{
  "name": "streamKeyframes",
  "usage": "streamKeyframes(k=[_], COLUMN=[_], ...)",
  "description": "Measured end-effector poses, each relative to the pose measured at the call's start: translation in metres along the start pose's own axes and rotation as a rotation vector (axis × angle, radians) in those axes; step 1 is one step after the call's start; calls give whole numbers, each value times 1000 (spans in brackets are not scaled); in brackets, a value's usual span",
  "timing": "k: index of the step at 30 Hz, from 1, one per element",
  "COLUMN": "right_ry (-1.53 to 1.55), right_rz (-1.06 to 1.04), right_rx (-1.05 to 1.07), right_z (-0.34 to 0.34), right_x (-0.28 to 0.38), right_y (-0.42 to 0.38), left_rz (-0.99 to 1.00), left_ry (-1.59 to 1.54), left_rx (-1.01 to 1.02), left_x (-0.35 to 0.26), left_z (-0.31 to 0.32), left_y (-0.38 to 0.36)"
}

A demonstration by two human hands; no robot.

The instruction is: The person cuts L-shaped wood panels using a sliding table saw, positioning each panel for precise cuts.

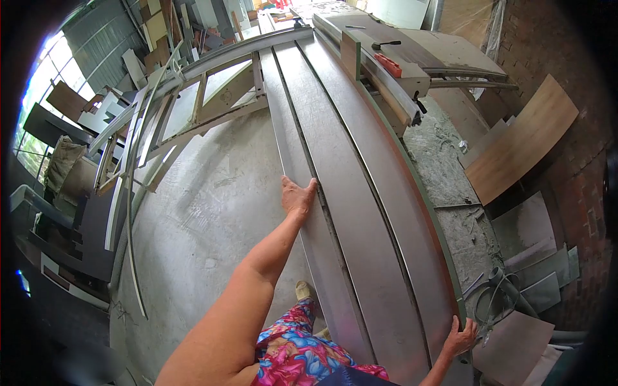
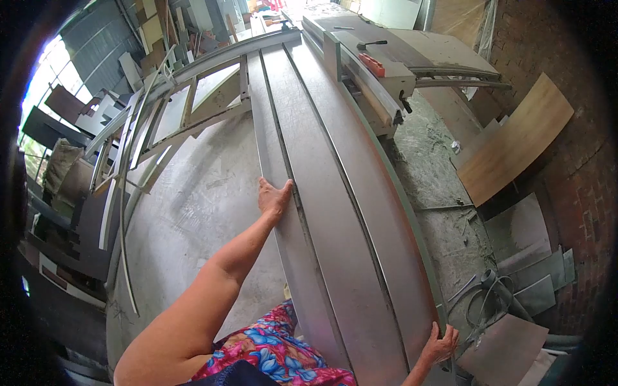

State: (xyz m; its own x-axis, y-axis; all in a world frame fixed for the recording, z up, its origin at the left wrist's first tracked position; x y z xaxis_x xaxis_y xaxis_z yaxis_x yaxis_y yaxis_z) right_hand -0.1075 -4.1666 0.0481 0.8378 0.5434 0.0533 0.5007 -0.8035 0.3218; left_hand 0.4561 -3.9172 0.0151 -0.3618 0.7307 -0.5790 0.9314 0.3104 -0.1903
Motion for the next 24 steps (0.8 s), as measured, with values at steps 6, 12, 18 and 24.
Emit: streamKeyframes(k=[6, 12, 18, 24], right_ry=[12, 10, -13, -19], right_rz=[-3, -22, -62, -61], right_rx=[1, -11, -18, -47], right_z=[3, 8, 15, 27], right_x=[22, 50, 76, 103], right_y=[18, 42, 66, 91], left_rz=[-14, -6, 12, 21], left_ry=[13, -11, -28, -17], left_rx=[-9, 13, -12, -23], left_x=[-14, -29, -46, -67], left_z=[2, 7, 12, 18], left_y=[22, 52, 85, 118])
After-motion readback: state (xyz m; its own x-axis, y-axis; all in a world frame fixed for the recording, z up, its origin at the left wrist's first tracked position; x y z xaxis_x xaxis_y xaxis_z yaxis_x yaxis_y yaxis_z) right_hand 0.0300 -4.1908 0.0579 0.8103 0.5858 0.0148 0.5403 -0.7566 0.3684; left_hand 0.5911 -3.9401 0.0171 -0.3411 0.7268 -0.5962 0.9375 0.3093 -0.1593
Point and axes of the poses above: each hand's wrist, its own y-axis towards the middle knuckle, its own z-axis out of the palm, x = y × z, the point moved 6 cm from there along y, towards the middle knuckle, and after that the axes turned 14 degrees about -z, right-handed, at the moved point
